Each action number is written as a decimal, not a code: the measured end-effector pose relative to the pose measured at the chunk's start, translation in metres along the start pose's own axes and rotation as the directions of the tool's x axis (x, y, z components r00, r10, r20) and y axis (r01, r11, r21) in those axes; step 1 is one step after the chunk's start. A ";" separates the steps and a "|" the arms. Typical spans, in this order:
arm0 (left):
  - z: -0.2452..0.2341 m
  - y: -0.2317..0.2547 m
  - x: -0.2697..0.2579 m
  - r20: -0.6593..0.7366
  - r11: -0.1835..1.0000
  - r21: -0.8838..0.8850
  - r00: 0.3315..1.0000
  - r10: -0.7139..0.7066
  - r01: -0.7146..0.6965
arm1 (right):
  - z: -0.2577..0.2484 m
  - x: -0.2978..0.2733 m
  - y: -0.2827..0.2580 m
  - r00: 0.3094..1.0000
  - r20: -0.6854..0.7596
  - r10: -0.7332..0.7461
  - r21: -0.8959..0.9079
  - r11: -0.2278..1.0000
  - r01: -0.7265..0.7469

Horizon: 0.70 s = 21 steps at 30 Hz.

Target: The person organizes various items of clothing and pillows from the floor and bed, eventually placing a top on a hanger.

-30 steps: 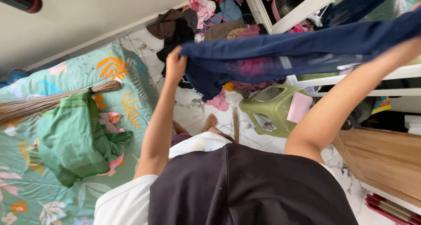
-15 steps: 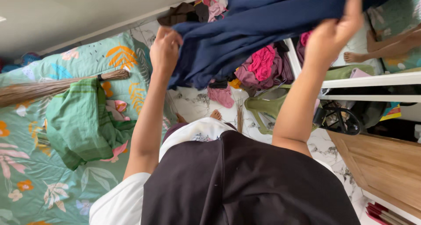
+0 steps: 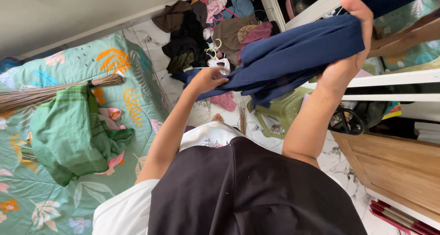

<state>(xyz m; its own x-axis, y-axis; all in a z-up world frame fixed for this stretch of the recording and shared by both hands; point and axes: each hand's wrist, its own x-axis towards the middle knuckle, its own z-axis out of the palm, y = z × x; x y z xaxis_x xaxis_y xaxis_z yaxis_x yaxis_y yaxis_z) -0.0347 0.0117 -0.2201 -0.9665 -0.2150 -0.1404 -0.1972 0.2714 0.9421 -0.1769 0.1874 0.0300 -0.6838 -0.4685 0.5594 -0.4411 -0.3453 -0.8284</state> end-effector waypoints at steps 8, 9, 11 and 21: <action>0.005 -0.015 -0.002 -0.409 0.968 0.110 0.878 0.250 -0.224 | -0.038 -0.013 -0.009 0.984 0.114 0.135 -0.411 0.908 -0.077; -0.011 -0.006 -0.002 -0.540 0.974 0.010 0.819 0.196 -0.227 | -0.044 -0.013 -0.011 0.957 0.211 0.198 -0.528 0.847 -0.059; -0.049 0.017 -0.004 -0.706 0.959 -0.103 0.698 0.117 -0.265 | -0.058 -0.009 -0.010 0.812 0.450 0.373 -0.680 0.732 0.040; -0.108 0.093 -0.089 -0.673 0.946 0.293 0.672 0.308 -0.141 | -0.097 -0.072 0.151 0.972 0.233 0.027 -0.882 0.427 0.200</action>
